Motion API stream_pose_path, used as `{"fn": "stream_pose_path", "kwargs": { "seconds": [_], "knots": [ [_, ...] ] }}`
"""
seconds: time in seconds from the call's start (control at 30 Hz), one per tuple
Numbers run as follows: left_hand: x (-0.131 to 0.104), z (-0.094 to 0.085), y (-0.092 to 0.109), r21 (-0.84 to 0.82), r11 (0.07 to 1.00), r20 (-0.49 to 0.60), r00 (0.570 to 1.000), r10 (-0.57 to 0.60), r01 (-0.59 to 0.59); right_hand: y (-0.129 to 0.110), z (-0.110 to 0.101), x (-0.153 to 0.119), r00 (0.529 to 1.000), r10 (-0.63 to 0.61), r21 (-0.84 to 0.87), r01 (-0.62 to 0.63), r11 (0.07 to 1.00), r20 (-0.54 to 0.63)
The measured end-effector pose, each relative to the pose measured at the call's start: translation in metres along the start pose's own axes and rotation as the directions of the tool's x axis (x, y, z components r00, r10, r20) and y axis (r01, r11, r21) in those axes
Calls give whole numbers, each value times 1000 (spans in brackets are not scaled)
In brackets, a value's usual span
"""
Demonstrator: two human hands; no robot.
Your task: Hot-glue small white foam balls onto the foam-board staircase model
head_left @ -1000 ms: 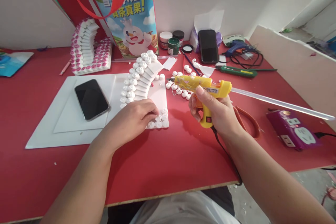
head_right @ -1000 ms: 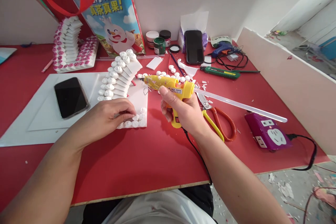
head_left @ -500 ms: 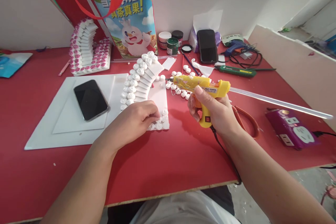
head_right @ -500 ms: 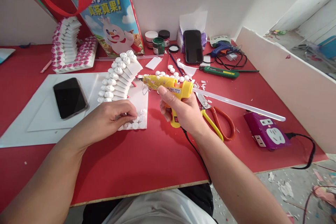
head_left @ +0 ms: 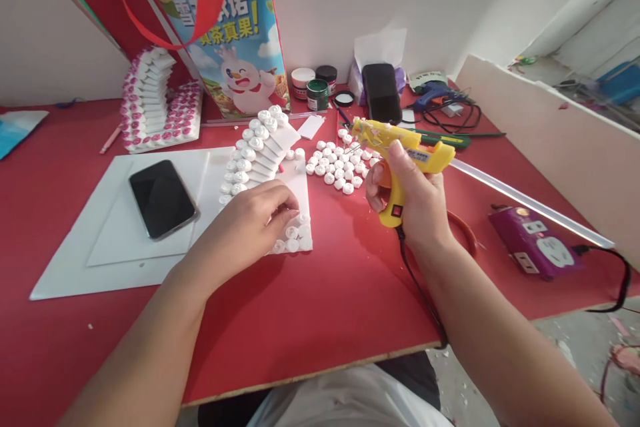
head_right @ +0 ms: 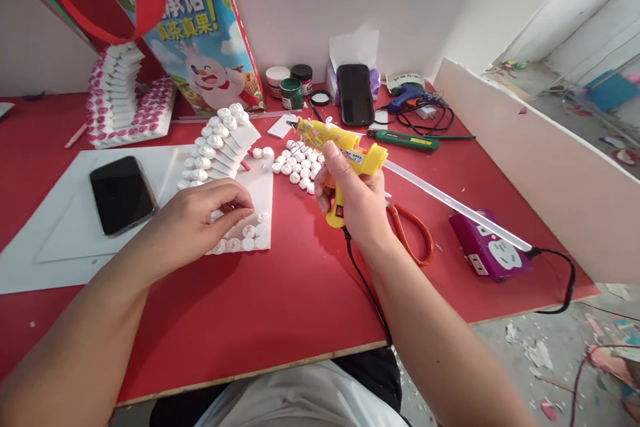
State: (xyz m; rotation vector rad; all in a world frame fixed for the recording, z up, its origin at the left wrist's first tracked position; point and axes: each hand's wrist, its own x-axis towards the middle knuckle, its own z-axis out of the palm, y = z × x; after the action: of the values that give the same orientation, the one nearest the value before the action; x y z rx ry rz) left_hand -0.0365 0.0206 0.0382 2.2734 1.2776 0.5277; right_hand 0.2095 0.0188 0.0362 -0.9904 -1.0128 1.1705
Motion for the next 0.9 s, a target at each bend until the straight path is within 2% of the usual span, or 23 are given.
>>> {"fn": "stream_pose_path", "kwargs": {
  "seconds": [0.13, 0.33, 0.5, 0.6, 0.67, 0.73, 0.77, 0.83, 0.87, 0.9],
  "knots": [
    [31, 6, 5, 112, 984, 51, 990, 131, -136, 4, -3, 1, 1000, 6, -17, -6, 1000, -3],
    [79, 30, 4, 301, 945, 141, 986, 88, -127, 1, -1, 1, 1000, -5, -36, 5, 999, 6],
    [93, 40, 10, 368, 925, 104, 993, 62, -96, 0, -2, 0, 1000, -10, -28, 10, 1000, 16],
    [94, 42, 13, 387, 915, 115, 991, 72, -111, 1, -3, -1, 1000, -11, -24, 11, 1000, 23],
    [91, 42, 13, 375, 923, 91, 995, 51, -82, 0, -3, -1, 1000, -7, -13, 8, 1000, 30],
    [84, 39, 11, 294, 955, 34, 999, 12, -21, -1, -2, -2, 1000, 9, -33, -8, 999, 30],
    [78, 36, 10, 201, 979, -6, 1000, -26, 27, -1, -1, -2, 1000, 13, -49, -12, 999, 27],
    [64, 28, 7, -112, 983, -69, 986, -154, 146, 0, -1, -2, 1000, 10, -62, -9, 998, 24],
    [55, 23, 6, -311, 928, -63, 970, -235, 205, 0, -1, -2, 1000, 6, -50, -4, 999, 26],
    [46, 19, 4, -497, 835, -37, 955, -294, 237, 1, -1, -2, 999, 4, -30, -3, 1000, 32]
  ]
}}
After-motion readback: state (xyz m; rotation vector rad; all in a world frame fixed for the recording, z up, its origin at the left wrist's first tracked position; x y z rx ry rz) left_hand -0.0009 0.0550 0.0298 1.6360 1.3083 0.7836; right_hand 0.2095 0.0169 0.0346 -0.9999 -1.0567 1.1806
